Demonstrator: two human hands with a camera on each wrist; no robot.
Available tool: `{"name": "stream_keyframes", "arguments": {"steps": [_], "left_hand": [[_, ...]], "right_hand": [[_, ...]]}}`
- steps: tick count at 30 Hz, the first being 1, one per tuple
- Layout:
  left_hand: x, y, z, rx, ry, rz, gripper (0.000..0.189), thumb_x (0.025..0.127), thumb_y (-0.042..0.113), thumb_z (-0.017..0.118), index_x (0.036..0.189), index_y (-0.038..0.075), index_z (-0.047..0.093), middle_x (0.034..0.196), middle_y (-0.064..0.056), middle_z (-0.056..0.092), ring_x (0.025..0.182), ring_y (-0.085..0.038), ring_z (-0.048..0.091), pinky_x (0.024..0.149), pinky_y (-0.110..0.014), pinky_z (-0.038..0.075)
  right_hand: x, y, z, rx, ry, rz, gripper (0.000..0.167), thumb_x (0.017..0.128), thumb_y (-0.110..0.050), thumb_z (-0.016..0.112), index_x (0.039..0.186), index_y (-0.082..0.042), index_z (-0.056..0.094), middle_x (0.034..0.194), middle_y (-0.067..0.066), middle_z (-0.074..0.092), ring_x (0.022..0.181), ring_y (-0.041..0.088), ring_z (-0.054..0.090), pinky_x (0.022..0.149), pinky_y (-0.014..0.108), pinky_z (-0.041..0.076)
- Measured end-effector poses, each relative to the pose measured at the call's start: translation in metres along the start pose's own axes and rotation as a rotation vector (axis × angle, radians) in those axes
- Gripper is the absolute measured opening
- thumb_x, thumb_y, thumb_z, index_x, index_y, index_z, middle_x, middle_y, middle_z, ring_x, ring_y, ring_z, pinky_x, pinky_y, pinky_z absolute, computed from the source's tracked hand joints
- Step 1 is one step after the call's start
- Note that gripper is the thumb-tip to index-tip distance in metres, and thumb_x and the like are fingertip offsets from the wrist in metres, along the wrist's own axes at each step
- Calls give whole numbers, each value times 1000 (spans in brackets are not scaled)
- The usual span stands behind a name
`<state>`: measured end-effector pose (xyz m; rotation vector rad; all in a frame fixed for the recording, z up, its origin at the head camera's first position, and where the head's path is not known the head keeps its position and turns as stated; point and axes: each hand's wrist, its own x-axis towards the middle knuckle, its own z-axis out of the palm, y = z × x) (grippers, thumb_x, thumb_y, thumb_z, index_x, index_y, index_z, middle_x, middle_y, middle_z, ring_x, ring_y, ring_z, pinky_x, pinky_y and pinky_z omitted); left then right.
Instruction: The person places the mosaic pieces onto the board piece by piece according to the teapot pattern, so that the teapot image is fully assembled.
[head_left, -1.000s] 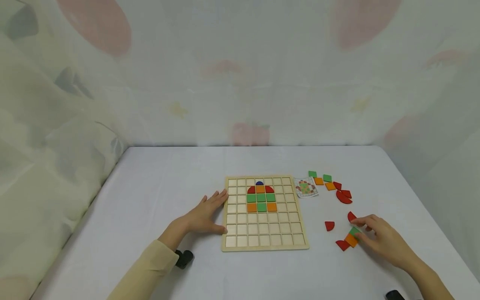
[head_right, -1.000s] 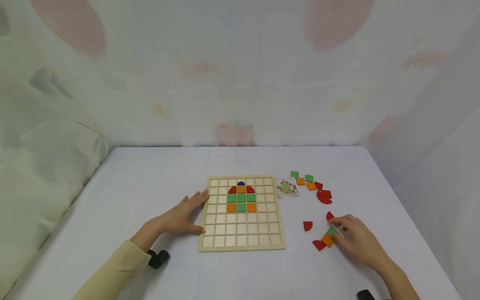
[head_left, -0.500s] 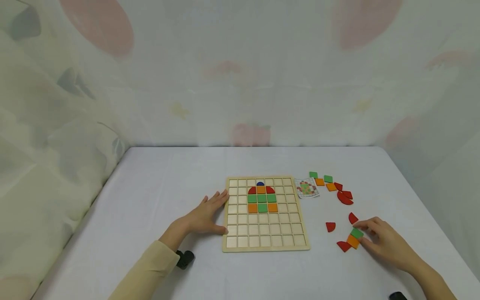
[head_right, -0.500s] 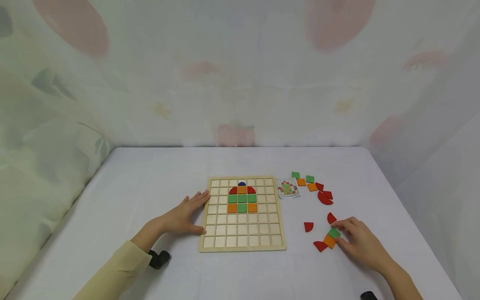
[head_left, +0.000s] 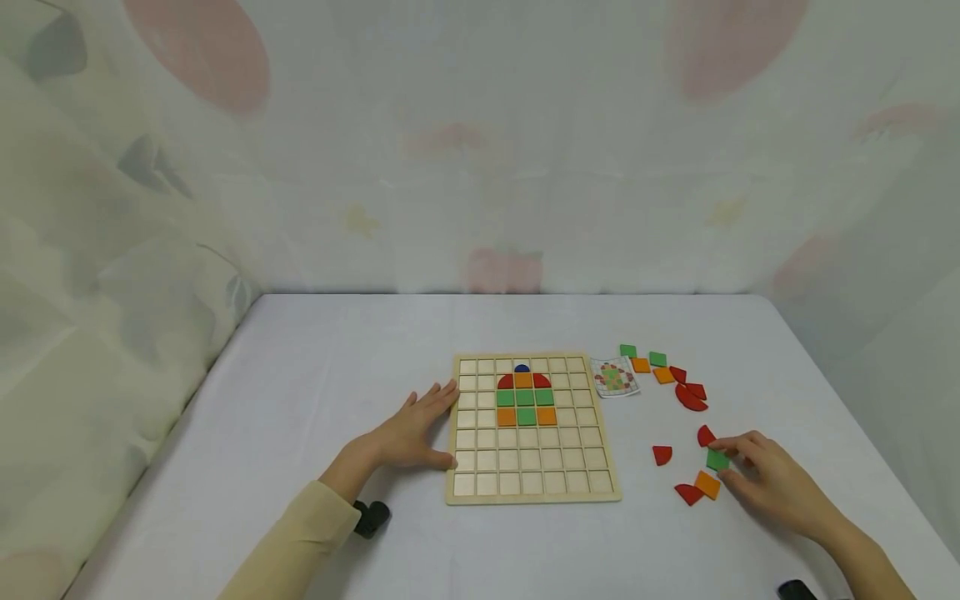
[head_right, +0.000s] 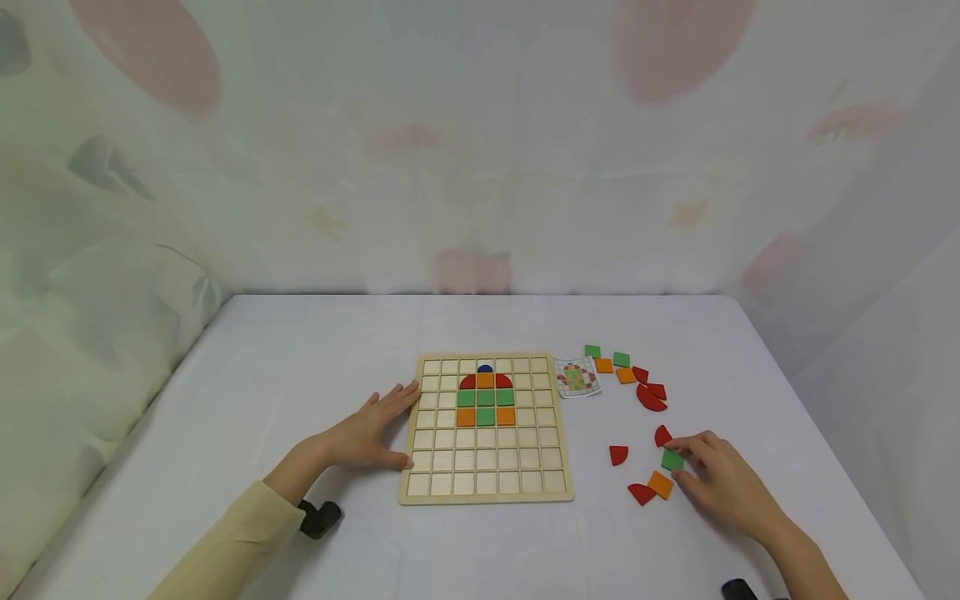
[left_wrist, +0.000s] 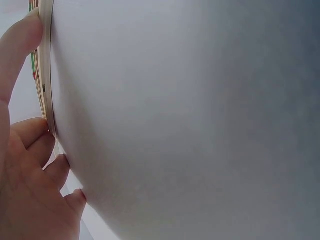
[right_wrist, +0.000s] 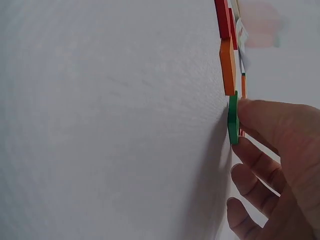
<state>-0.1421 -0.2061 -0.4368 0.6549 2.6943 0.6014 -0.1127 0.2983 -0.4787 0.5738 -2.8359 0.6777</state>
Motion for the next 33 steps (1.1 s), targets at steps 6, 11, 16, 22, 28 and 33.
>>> {"name": "stream_keyframes", "arguments": {"steps": [6,11,16,22,28,33], "left_hand": [[0,0,1,-1,-1,-3,103,70,43,77,147,6,20,155,-6,12,142,-29,11,111,-56,6],[0,0,2,2,0,-7,103,69,43,77,147,6,20,155,-5,12,142,-29,10,111,-55,6],[-1,1,1,10,0,-14,102,70,42,77,147,7,20,155,-5,12,142,-29,11,112,-55,6],[0,2,-1,14,-4,-22,102,70,42,77,147,7,20,155,-4,12,142,-28,10,112,-54,6],[0,1,-1,14,-6,-23,102,70,42,77,147,7,20,155,-5,12,142,-28,11,112,-54,6],[0,1,-1,9,-7,-13,102,70,40,77,147,6,20,155,-6,12,141,-29,11,112,-54,6]], "right_hand": [[0,0,1,-15,-2,-5,39,62,-5,81,98,-11,65,86,-5,55,73,3,43,59,19,46],[1,0,2,-21,8,-15,38,62,-1,79,96,-11,65,86,-5,55,74,3,44,59,18,47],[2,-2,1,-29,-8,-7,36,64,-2,79,95,-12,64,87,-4,56,75,6,46,61,19,48],[10,-9,-3,-2,-14,-4,38,65,-5,80,97,-14,64,89,-4,55,76,7,44,60,18,46],[22,-23,-2,28,-26,-23,37,67,-7,79,100,-15,64,91,-6,55,79,9,48,62,18,48],[34,-38,4,53,-48,-29,36,69,-6,78,101,-16,63,92,-6,55,82,12,51,65,20,51]]}}
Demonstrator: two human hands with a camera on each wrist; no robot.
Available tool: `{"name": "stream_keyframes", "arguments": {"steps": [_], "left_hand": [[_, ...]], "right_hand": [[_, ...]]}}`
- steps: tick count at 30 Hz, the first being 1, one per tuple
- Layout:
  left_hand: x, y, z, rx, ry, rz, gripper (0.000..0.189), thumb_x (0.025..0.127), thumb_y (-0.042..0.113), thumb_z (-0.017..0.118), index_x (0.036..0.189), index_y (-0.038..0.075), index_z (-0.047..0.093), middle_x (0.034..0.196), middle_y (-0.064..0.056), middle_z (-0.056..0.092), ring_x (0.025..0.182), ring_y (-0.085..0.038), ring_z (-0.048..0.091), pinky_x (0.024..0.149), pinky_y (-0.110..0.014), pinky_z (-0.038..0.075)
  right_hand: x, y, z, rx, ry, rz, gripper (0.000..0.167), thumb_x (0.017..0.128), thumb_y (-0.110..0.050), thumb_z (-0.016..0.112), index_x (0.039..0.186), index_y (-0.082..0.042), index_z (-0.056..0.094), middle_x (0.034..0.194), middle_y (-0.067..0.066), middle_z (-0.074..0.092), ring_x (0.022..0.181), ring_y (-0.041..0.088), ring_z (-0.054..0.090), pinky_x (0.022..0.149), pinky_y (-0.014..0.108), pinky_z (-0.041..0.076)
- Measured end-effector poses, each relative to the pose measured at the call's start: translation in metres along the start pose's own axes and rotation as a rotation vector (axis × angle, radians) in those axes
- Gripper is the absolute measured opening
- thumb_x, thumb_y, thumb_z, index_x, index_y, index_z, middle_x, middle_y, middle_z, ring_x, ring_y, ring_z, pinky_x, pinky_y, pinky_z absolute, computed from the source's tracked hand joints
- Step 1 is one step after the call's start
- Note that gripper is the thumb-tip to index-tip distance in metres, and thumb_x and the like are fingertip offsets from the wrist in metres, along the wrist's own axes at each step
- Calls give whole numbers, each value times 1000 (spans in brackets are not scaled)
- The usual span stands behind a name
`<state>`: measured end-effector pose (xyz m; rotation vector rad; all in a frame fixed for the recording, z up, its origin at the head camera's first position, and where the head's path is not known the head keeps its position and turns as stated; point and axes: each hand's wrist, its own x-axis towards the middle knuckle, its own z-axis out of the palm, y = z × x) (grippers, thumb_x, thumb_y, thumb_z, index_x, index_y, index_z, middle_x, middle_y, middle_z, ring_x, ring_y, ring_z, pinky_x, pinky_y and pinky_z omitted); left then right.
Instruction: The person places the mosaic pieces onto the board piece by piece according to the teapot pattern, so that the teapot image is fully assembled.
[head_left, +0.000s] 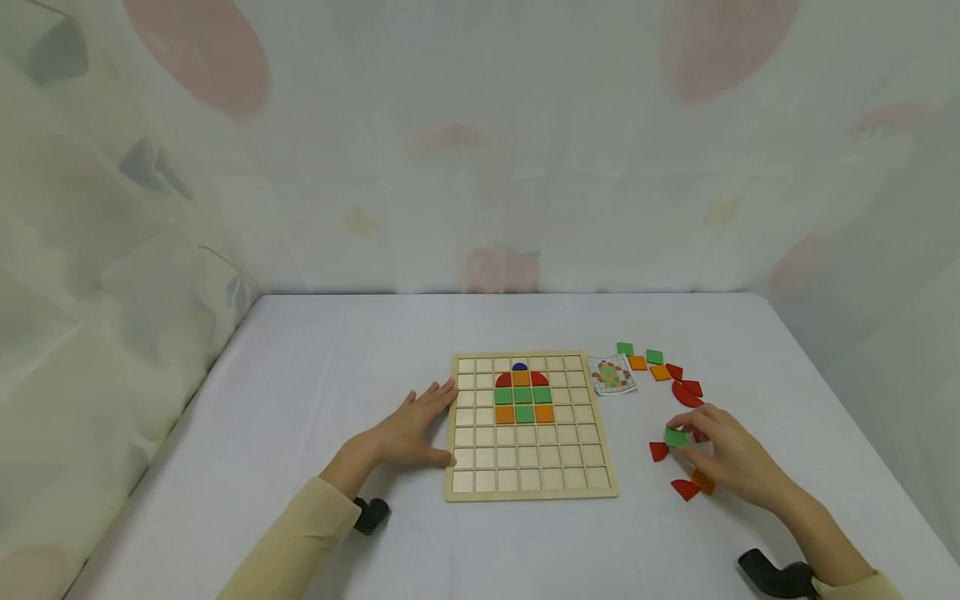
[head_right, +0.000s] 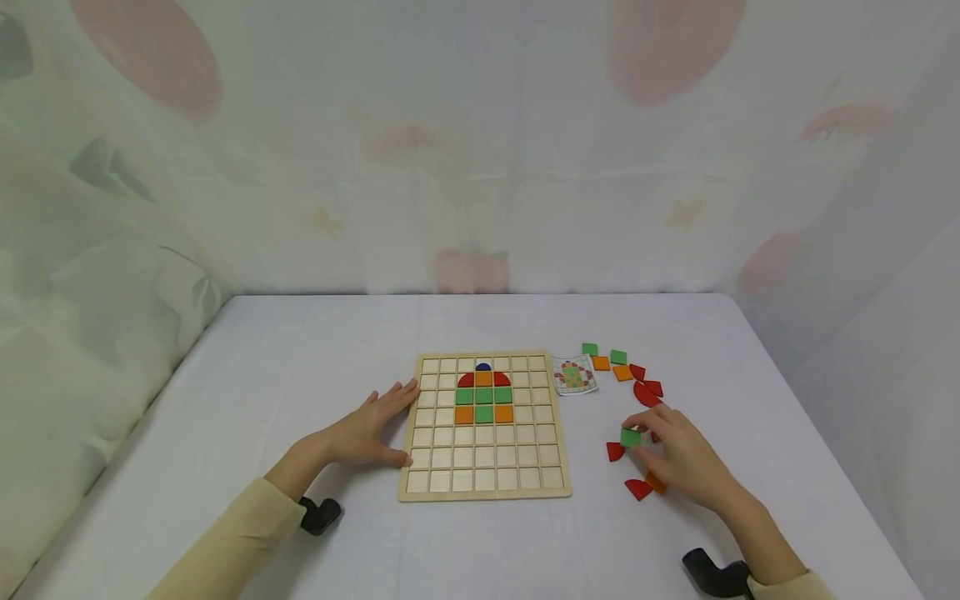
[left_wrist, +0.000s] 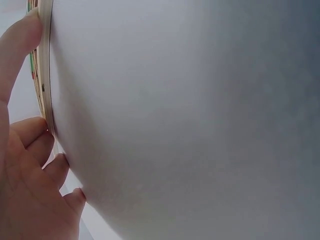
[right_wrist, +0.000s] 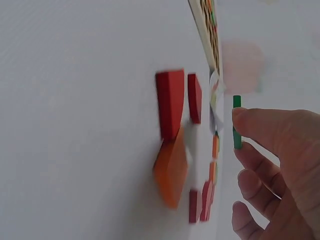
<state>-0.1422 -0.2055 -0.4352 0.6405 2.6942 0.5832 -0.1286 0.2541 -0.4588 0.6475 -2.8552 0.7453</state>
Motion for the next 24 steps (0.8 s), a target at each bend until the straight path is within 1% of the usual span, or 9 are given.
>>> {"name": "stream_keyframes", "arguments": {"steps": [4,7,10,13,18,24], "left_hand": [[0,0,1,-7,-3,9,101,71,39,77,147,5,20,155,-6,12,141,-30,11,112,-55,6],[0,-1,1,-7,-5,10,101,71,39,77,147,5,20,155,-6,12,141,-30,11,112,-55,6],[0,-1,1,-4,-6,9,101,71,40,77,147,5,20,155,-6,12,141,-30,11,112,-55,6],[1,0,1,-4,-5,11,102,70,39,78,147,5,20,155,-7,12,141,-31,11,111,-56,7],[1,0,0,-3,-3,14,101,70,37,78,146,4,21,154,-9,13,141,-32,12,111,-57,8],[1,0,-1,-3,-7,6,102,70,38,78,147,6,20,155,-7,11,141,-30,11,111,-56,7]], "right_hand": [[10,-12,6,25,-3,-29,33,72,-8,76,101,-18,63,93,-8,54,84,10,49,66,21,50],[18,-21,11,33,1,-64,33,72,-9,76,101,-19,64,91,-9,54,84,8,49,66,21,49],[27,-31,17,38,-2,-111,33,72,-8,76,101,-18,64,90,-8,55,82,10,51,65,22,47],[36,-42,23,56,-11,-143,33,72,-8,76,102,-19,64,92,-7,55,85,12,52,67,24,48],[50,-63,33,87,-35,-165,33,73,-13,77,102,-20,63,95,-7,55,88,13,53,73,28,49],[64,-89,45,166,-51,-183,29,75,-14,75,101,-20,64,95,-7,56,88,13,53,73,27,48]]}}
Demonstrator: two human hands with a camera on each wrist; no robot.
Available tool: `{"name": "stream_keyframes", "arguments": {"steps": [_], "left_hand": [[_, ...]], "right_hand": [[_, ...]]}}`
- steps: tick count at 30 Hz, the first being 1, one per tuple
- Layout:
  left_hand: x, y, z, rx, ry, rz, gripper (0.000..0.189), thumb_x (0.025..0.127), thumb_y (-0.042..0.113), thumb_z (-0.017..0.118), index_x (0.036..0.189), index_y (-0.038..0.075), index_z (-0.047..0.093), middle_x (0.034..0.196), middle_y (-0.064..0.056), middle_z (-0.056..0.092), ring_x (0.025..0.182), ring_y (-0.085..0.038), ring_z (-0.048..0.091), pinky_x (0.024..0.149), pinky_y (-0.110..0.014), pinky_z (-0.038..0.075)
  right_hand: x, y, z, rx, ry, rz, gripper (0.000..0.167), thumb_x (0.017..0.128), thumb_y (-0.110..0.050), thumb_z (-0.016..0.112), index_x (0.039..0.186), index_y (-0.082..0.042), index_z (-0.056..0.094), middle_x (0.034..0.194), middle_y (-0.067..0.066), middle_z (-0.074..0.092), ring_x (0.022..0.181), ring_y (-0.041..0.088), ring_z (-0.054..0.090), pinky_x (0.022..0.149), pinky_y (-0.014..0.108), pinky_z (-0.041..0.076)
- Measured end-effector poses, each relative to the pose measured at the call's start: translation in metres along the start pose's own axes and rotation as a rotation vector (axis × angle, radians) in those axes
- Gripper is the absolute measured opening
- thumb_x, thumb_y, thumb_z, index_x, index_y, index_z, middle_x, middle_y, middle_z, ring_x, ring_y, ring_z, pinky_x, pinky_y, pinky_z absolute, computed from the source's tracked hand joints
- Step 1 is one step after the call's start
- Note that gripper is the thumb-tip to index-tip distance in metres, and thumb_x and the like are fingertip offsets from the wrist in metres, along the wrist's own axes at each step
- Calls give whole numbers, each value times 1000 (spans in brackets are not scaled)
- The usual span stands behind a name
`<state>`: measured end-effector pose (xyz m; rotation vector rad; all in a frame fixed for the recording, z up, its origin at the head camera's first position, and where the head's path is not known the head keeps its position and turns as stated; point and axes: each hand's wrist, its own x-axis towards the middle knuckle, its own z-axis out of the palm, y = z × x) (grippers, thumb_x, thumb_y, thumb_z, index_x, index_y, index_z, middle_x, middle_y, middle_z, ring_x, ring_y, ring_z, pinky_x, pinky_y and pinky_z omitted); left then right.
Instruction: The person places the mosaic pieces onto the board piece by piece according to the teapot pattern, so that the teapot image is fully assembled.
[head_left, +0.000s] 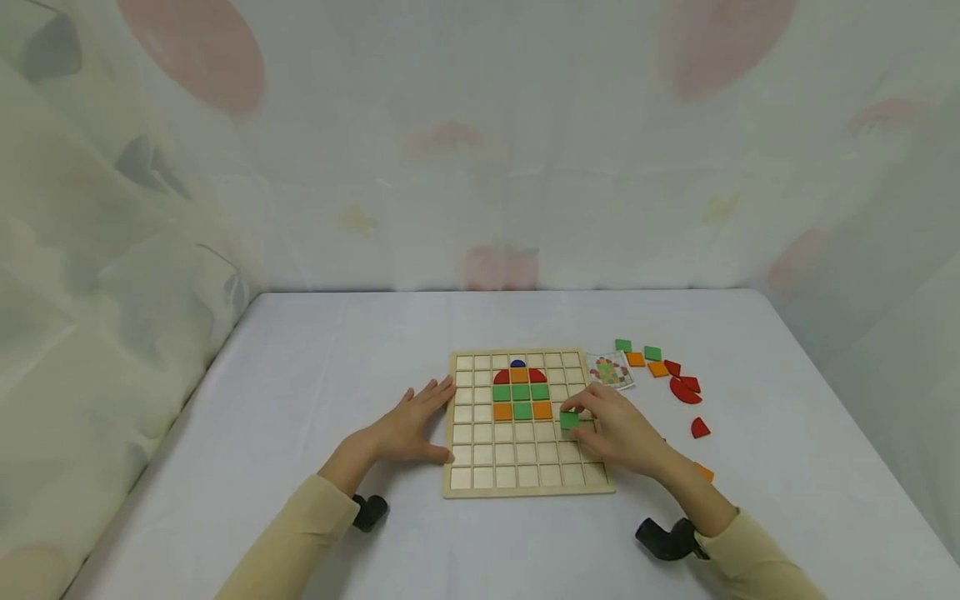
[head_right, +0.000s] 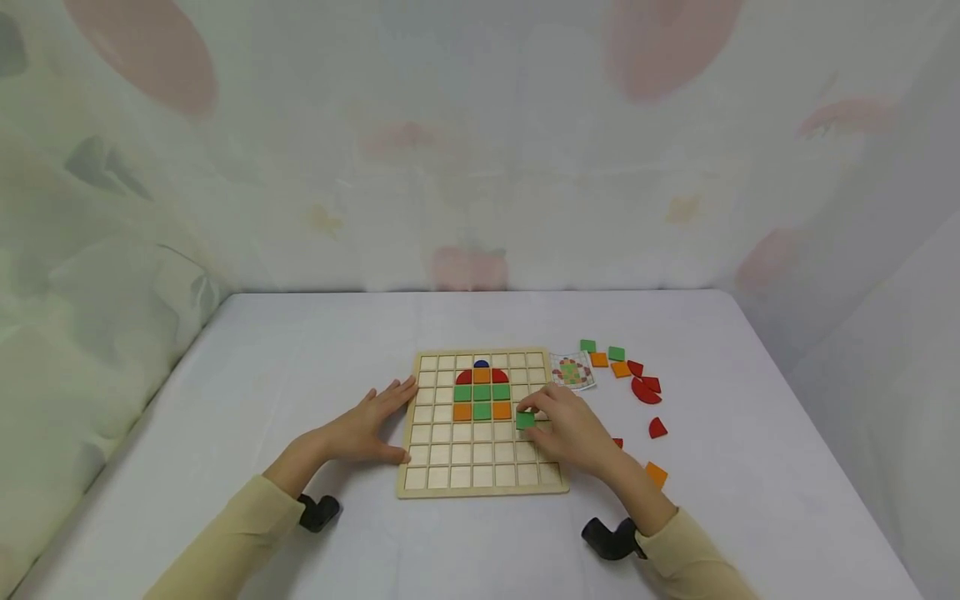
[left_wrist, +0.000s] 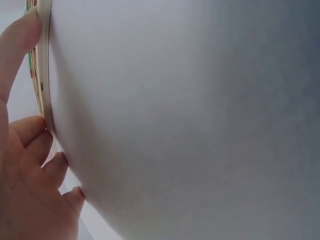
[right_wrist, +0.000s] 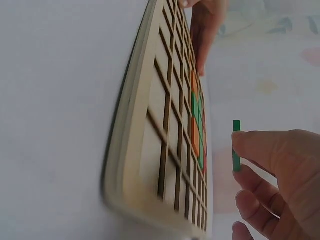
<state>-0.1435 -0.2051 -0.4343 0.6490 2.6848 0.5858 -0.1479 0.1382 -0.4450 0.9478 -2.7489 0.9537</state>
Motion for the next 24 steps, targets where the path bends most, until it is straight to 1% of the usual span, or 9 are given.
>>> {"name": "stream_keyframes", "arguments": {"steps": [3,9,15,20,24], "left_hand": [[0,-1,1,-5,2,2,102,70,38,78,147,6,20,155,-7,12,141,-30,11,111,-56,7],[1,-2,2,-1,0,-3,102,70,39,78,147,7,20,155,-5,12,141,-29,11,111,-56,7],[2,-3,2,-5,-3,-10,102,70,39,78,147,7,20,155,-4,12,142,-29,11,111,-56,7],[1,-2,1,2,-1,-17,102,70,39,78,147,7,20,155,-4,12,141,-29,11,111,-56,7],[0,0,0,-5,0,-17,102,69,38,78,147,6,21,155,-5,12,141,-29,12,111,-56,7]], "right_hand": [[7,-7,7,36,3,-23,29,75,-13,74,101,-18,64,95,-6,56,88,14,54,72,27,48],[21,-20,22,49,13,-50,26,75,-13,72,100,-18,65,93,-5,56,86,15,52,72,28,46],[31,-33,34,-5,-26,-62,25,76,-15,71,100,-15,66,94,-1,57,84,12,50,72,28,46],[37,-41,44,-54,-51,-75,24,76,-15,71,99,-13,67,93,-1,58,83,11,50,72,28,46],[40,-44,50,-79,-70,-83,24,77,-19,71,101,-15,67,96,-3,58,85,10,51,74,28,46]]}}
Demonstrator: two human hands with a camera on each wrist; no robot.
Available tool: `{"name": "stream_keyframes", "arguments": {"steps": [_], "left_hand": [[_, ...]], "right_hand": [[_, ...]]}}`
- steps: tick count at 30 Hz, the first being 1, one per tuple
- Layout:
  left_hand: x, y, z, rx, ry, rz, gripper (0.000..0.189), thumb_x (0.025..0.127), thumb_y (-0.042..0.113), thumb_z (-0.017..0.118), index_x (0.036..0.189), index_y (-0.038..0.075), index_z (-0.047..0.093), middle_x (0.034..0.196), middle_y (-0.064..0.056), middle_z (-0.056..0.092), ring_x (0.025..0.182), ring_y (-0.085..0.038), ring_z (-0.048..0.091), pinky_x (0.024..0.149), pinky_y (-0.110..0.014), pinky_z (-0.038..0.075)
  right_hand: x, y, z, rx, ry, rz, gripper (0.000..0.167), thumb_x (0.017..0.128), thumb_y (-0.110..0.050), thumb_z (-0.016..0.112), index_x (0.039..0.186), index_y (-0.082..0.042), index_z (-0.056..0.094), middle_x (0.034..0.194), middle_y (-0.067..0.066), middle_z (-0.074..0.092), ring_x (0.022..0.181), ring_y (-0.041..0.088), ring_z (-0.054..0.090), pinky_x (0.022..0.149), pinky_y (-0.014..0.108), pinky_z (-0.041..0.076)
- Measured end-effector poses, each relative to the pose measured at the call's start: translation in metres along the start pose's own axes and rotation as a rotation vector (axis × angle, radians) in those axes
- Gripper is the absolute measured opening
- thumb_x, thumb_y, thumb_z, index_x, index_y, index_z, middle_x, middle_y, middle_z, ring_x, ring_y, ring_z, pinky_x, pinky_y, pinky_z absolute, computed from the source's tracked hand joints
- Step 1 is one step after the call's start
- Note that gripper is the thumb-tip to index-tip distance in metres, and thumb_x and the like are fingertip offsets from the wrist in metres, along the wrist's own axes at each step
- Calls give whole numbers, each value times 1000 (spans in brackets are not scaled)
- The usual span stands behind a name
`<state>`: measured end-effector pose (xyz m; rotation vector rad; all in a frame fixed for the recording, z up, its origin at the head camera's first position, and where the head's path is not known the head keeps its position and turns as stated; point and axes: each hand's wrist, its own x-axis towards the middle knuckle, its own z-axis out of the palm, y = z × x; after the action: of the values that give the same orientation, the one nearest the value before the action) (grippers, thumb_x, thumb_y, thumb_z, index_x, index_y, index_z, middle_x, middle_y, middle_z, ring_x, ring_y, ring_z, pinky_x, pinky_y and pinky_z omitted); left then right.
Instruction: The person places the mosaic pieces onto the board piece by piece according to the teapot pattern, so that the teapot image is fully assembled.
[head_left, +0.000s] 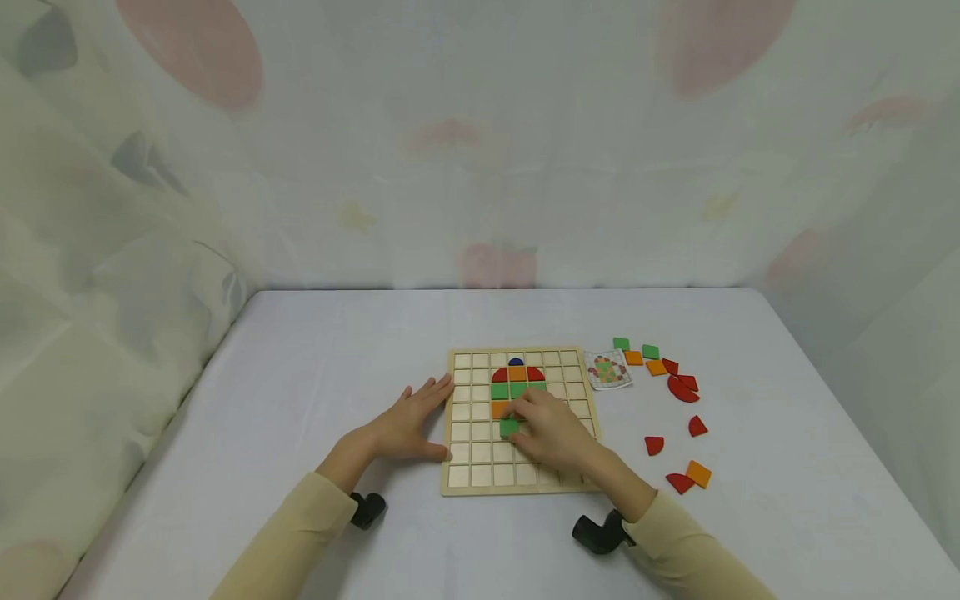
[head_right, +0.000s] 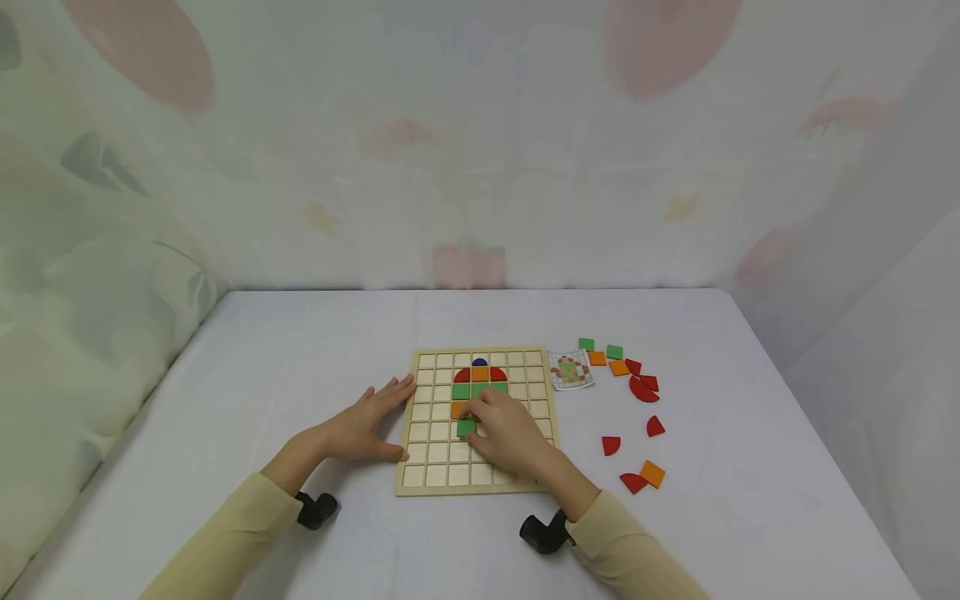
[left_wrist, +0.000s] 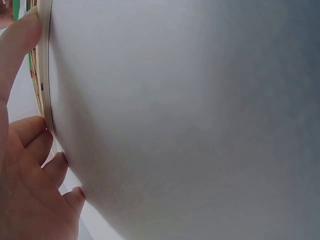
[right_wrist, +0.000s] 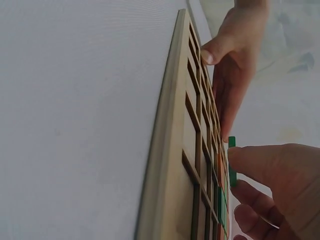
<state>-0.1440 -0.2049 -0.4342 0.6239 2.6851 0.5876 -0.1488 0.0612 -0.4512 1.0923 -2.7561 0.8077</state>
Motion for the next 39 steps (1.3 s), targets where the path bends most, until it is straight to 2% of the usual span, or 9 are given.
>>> {"name": "stream_keyframes", "arguments": {"steps": [13,26,32,39], "left_hand": [[-1,-1,0,-5,-4,8,101,70,38,78,147,7,20,155,-6,12,141,-30,12,111,-56,7],[0,-2,0,-2,2,15,101,70,39,77,147,6,21,155,-6,12,141,-30,11,111,-57,8],[-1,-1,0,-5,5,20,101,70,38,78,147,5,21,155,-7,13,141,-31,12,111,-57,8],[-2,1,0,-3,9,12,101,70,37,78,146,5,22,155,-7,13,141,-31,12,111,-57,7]], "right_hand": [[5,-5,10,-82,0,-31,25,77,-22,72,100,-18,66,91,-4,57,83,11,53,75,30,46],[6,-5,8,-74,1,-37,25,78,-22,72,102,-18,67,96,-3,59,88,13,54,78,32,47],[0,-1,0,-54,46,-38,22,78,-20,71,100,-18,67,95,-4,60,88,12,55,75,31,47],[-18,10,-18,25,89,7,22,80,-17,70,101,-18,66,100,-5,60,92,12,54,79,29,49]]}}
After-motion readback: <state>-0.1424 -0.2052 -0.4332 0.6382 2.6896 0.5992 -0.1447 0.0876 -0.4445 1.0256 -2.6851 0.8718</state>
